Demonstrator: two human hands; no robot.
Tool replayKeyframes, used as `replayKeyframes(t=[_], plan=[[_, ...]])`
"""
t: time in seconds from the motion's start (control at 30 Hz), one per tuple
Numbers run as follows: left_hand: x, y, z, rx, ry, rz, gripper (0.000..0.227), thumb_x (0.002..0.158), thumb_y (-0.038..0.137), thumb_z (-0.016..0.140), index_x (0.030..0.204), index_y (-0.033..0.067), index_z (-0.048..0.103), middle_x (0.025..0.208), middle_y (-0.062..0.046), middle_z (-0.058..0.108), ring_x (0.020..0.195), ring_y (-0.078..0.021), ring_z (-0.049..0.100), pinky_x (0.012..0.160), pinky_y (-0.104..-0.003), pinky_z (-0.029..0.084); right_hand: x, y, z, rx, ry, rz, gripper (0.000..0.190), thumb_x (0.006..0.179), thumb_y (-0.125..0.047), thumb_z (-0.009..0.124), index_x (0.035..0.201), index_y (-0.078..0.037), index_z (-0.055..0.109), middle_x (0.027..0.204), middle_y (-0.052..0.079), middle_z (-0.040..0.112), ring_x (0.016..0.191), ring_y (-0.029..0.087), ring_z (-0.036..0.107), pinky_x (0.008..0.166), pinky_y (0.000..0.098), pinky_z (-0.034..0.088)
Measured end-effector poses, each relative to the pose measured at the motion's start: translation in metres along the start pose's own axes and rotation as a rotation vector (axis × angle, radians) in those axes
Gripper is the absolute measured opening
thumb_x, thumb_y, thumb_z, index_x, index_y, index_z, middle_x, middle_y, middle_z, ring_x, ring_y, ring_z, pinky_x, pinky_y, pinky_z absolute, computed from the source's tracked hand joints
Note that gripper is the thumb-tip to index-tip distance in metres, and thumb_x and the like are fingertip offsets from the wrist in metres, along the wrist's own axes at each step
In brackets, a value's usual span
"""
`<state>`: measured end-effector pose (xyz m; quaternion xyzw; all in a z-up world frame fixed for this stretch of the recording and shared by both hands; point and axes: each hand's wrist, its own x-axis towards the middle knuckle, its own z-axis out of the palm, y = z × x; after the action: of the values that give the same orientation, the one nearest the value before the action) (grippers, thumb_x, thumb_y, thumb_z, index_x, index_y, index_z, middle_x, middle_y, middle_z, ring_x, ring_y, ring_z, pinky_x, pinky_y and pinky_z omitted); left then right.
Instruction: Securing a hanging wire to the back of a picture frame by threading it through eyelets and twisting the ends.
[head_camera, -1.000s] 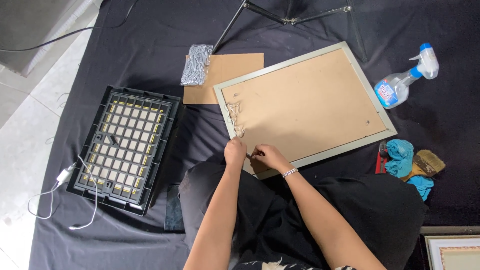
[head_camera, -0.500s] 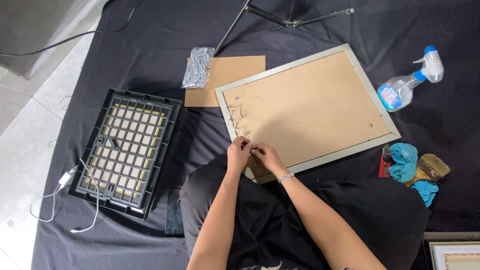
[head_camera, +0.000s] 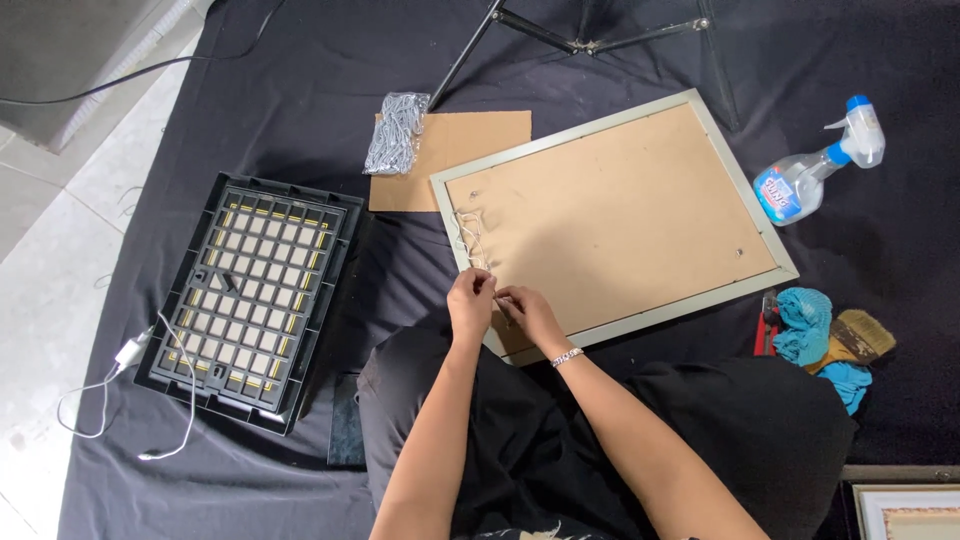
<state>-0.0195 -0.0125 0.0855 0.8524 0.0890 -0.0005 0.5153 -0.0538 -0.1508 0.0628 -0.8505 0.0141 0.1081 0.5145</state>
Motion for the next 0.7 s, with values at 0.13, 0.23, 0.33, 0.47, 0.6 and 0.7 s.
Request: replayKeyframes(t=[0.13, 0.23, 0.33, 0.47, 0.6, 0.7], plan=[[0.006, -0.016, 0.004, -0.004, 0.058, -0.035, 0.006, 0.088, 0.015, 0.074, 0.092, 0.0126, 0.07, 0.087, -0.006, 0.072, 0.085, -0.0227, 0.071, 0.079, -0.037, 0.057, 0.002, 0.014, 0.005, -0.096, 0.007, -0.031, 0.027, 0.099, -0.019, 0.067, 0.126, -0.02, 0.069, 0.101, 0.014, 0.071, 0.104, 0.035, 0.069, 0.088, 0.0454, 0.057], [0.012, -0.027, 0.005, -0.031, 0.102, -0.097, 0.006, 0.091, 0.016, 0.072, 0.095, 0.0121, 0.07, 0.089, -0.006, 0.073, 0.085, -0.0222, 0.072, 0.08, -0.037, 0.058, 0.001, 0.011, -0.001, -0.112, 0.048, 0.022, 0.028, 0.104, -0.025, 0.061, 0.13, -0.017, 0.067, 0.108, 0.014, 0.069, 0.107, 0.031, 0.069, 0.09, 0.0407, 0.057], [0.017, -0.041, 0.008, -0.033, 0.088, -0.212, 0.011, 0.092, 0.024, 0.071, 0.098, 0.0146, 0.071, 0.091, -0.003, 0.073, 0.087, -0.0197, 0.07, 0.081, -0.038, 0.057, -0.001, 0.004, -0.018, 0.036, 0.246, 0.038, 0.026, 0.1, -0.022, 0.065, 0.124, -0.014, 0.072, 0.109, 0.016, 0.072, 0.103, 0.034, 0.069, 0.088, 0.0456, 0.057], [0.022, -0.05, 0.01, -0.071, 0.075, -0.287, 0.014, 0.095, 0.028, 0.068, 0.103, 0.0161, 0.07, 0.099, -0.001, 0.075, 0.094, -0.0183, 0.07, 0.084, -0.036, 0.057, -0.016, -0.013, -0.066, 0.28, 0.31, 0.125, 0.023, 0.099, -0.027, 0.064, 0.118, -0.02, 0.074, 0.104, 0.006, 0.073, 0.097, 0.021, 0.065, 0.086, 0.0356, 0.054], [0.036, -0.065, 0.015, -0.019, 0.216, -0.274, 0.027, 0.09, 0.025, 0.071, 0.111, 0.0107, 0.063, 0.107, -0.006, 0.067, 0.106, -0.0242, 0.065, 0.092, -0.038, 0.056, -0.054, -0.061, -0.125, 0.641, 0.378, 0.214, 0.024, 0.096, -0.023, 0.063, 0.118, -0.013, 0.066, 0.096, -0.007, 0.058, 0.087, 0.005, 0.052, 0.073, 0.0173, 0.048], [0.055, -0.109, 0.039, 0.119, 0.1, -0.367, 0.045, 0.091, 0.033, 0.069, 0.127, 0.013, 0.051, 0.12, -0.005, 0.055, 0.119, -0.0247, 0.057, 0.107, -0.041, 0.049, -0.081, -0.077, -0.157, 0.825, 0.452, 0.345, 0.039, 0.098, -0.024, 0.06, 0.135, -0.012, 0.052, 0.107, -0.005, 0.048, 0.096, 0.008, 0.048, 0.086, 0.0251, 0.048]])
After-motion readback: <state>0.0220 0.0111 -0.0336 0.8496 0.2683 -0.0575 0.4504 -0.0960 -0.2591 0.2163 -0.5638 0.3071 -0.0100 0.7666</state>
